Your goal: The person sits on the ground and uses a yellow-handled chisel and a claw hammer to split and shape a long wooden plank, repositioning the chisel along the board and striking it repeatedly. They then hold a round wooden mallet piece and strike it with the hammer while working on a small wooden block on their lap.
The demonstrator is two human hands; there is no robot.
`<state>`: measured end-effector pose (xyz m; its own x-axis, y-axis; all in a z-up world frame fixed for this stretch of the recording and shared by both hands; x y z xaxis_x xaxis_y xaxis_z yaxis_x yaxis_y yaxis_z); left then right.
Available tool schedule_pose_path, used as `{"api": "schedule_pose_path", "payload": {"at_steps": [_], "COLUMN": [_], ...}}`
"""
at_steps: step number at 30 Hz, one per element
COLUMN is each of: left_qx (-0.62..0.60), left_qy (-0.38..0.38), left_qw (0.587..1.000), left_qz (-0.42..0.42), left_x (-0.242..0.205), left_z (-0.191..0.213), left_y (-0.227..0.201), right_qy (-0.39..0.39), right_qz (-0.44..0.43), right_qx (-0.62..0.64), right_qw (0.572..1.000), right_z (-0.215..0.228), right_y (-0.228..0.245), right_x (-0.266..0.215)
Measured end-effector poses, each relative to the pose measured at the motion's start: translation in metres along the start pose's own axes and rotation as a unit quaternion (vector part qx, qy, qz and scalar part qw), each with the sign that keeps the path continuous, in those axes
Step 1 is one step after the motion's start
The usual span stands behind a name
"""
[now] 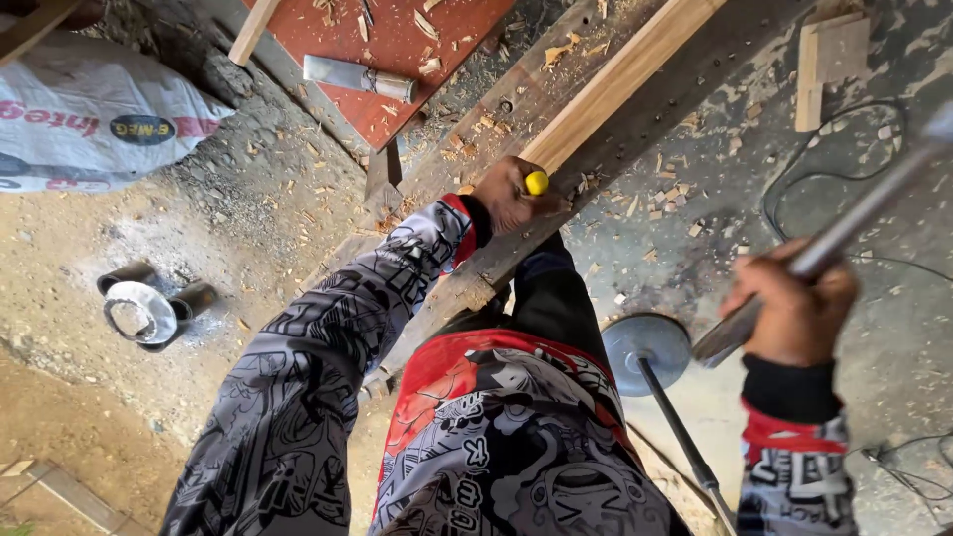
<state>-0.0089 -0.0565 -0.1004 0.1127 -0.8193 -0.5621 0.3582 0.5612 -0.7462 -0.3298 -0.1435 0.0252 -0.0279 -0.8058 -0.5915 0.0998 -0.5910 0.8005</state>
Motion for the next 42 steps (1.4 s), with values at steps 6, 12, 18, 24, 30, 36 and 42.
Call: {"api": "schedule_pose_path", "payload": {"at_steps": [6, 12, 18, 24, 30, 36, 42], "left_qx": [0.042, 0.008, 0.038, -0.099, 0.091, 0.069, -0.194], "left_qy": [-0.014, -0.055, -0.036, -0.049, -0.004, -0.003, -0.022], "left_qw": [0.996, 0.983, 0.995, 0.993, 0.996, 0.997, 0.981], "left_qz": [-0.08, -0.173, -0.09, 0.037, -0.009, -0.015, -0.011], "left_x": [-0.002, -0.002, -0.005, 0.001, -0.001, -0.005, -0.039], "left_z": [-0.002, -0.017, -0.007, -0.019, -0.01, -0.012, -0.001], "left_y": [0.001, 0.045, 0.015, 0.07, 0.034, 0.036, -0.005], "right_qy": [0.066, 0.3, 0.029, 0.337, 0.173, 0.201, 0.323], "right_qz": [-0.005, 0.134, -0.056, -0.216, -0.012, -0.057, -0.022], "right_qx": [-0.073, -0.24, 0.046, -0.25, -0.152, -0.095, -0.263], "right_qw": [0.995, 0.913, 0.997, 0.882, 0.973, 0.973, 0.909], "right_z": [-0.046, -0.07, 0.015, -0.107, -0.034, 0.001, -0.102], "right_y": [-0.1, -0.1, 0.003, -0.152, -0.037, -0.096, -0.114], "right_x": [0.002, 0.002, 0.086, -0.041, 0.059, 0.092, -0.041]}}
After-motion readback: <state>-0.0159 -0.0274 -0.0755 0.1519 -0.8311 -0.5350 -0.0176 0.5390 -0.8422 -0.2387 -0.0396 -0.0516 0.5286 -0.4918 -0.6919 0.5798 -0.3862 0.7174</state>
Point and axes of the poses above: each hand's wrist, its own x-axis towards the middle knuckle, its own z-axis out of the back of the hand, y = z × x, the point moved 6 cm from there along x, towards the middle knuckle, and after that the axes turned 8 degrees about -y, right-handed, at the moved point
